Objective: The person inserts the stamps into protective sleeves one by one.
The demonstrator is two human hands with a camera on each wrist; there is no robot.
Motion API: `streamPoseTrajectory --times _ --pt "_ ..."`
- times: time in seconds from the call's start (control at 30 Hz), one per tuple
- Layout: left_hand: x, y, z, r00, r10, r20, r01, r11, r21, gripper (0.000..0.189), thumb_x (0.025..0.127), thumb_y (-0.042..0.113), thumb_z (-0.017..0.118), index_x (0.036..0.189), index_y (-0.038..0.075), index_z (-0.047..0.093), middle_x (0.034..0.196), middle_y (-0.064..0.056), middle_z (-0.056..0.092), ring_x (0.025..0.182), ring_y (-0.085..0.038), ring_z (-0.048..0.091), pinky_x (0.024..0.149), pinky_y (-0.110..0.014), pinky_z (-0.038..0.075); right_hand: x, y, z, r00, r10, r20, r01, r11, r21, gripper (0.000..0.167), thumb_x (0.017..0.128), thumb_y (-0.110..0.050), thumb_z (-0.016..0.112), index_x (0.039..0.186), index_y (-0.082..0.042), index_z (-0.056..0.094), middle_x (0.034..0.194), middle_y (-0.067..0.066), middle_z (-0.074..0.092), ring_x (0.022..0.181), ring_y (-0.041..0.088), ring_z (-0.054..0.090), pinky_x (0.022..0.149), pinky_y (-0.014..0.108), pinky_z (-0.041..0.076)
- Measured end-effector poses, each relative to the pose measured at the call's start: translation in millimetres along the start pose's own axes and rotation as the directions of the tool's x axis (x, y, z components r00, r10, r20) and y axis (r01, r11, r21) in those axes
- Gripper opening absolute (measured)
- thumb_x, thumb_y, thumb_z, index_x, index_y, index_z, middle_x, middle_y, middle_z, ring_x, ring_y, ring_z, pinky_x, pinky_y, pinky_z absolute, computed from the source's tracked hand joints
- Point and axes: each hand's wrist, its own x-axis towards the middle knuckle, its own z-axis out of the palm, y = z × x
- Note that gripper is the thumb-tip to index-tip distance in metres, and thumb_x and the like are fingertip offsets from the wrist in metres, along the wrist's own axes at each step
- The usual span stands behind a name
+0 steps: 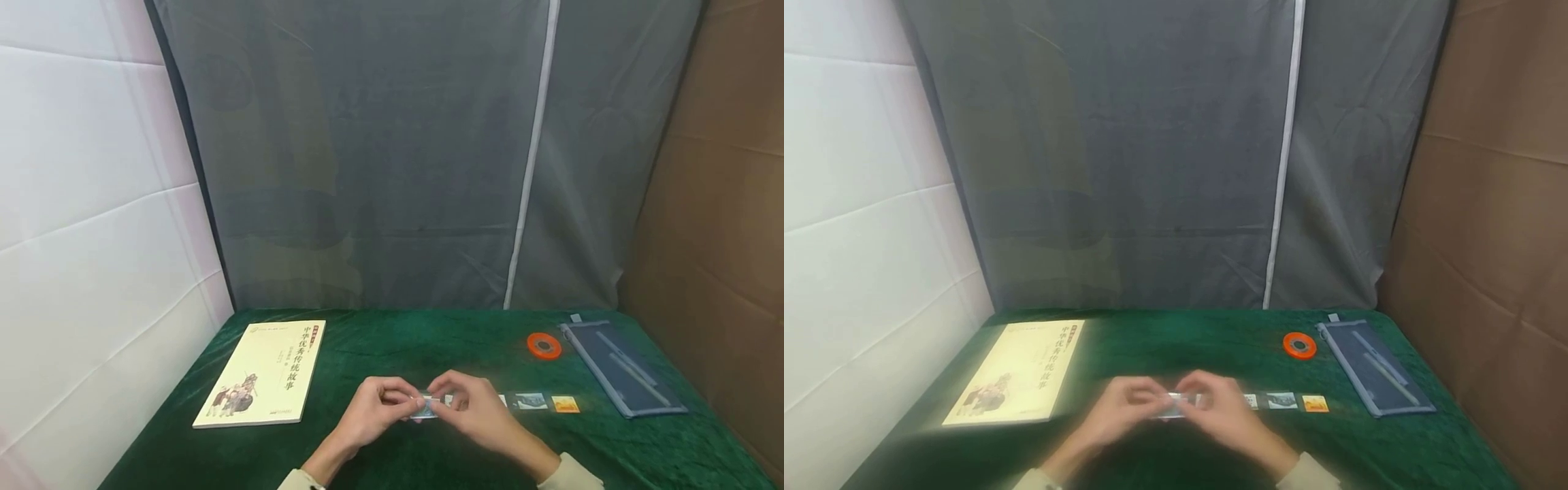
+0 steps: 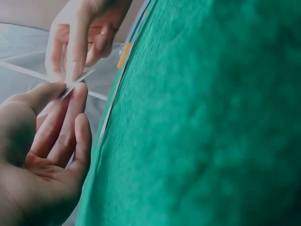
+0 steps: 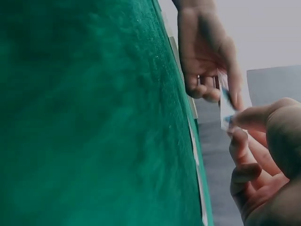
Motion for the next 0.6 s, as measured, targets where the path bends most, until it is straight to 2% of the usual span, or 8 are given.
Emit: streamPoseTrajectory --times 0.13,0.23,0.3,0.43,0.6 --pt "1.4 -2.3 -9.6 0.998 -0.010 -0.067 0.014 0.998 0.066 0.020 0.098 0.039 0.082 0.106 0.020 0.083 0.099 0.000 0.085 0.094 -0.015 0.079 0.082 -0.031 0.061 16.7 -8.4 9.1 1.000 -0.020 -0.020 0.019 0.999 -0.041 0.015 0.103 -0.030 0.077 0.115 -0.021 0.075 0.101 -0.004 0.080 0.065 0.007 0.067 0.056 0.029 0.056" --pt "1.1 -2.5 -19.3 0.991 -0.015 -0.130 0.030 0.993 0.113 0.020 0.098 0.040 0.081 0.108 0.022 0.082 0.102 0.001 0.084 0.098 -0.016 0.077 0.084 -0.030 0.059 31.2 -11.4 17.7 1.000 -0.007 -0.019 0.006 0.999 -0.046 0.013 0.103 -0.028 0.077 0.113 -0.020 0.076 0.099 -0.003 0.079 0.062 0.008 0.065 0.054 0.028 0.055" --pt "1.4 -4.1 -26.0 0.989 -0.020 -0.149 0.040 0.991 0.126 0.020 0.099 0.038 0.081 0.109 0.021 0.082 0.102 0.001 0.083 0.097 -0.016 0.076 0.081 -0.030 0.060 40.0 -10.8 24.0 1.000 0.010 -0.007 -0.010 0.999 -0.040 0.012 0.102 -0.027 0.077 0.113 -0.021 0.076 0.097 -0.002 0.078 0.061 0.008 0.065 0.054 0.028 0.054" --pt "1.4 -4.9 -40.1 0.993 -0.015 -0.120 0.041 0.976 0.212 0.016 0.100 0.030 0.081 0.110 0.018 0.080 0.098 0.002 0.081 0.090 -0.015 0.076 0.076 -0.027 0.060 52.6 -8.5 36.5 0.999 0.033 0.030 -0.032 0.999 -0.041 0.013 0.101 -0.026 0.079 0.113 -0.020 0.076 0.093 -0.003 0.079 0.060 0.009 0.063 0.054 0.028 0.053" --pt "-0.3 -0.5 -50.9 0.998 0.001 -0.065 0.020 0.946 0.324 0.013 0.099 0.019 0.081 0.110 0.013 0.077 0.092 0.003 0.079 0.082 -0.013 0.075 0.070 -0.025 0.059 57.7 -9.4 46.1 0.996 0.057 0.070 -0.053 0.997 -0.058 0.015 0.100 -0.026 0.080 0.113 -0.019 0.076 0.092 -0.004 0.079 0.060 0.010 0.064 0.055 0.028 0.054"
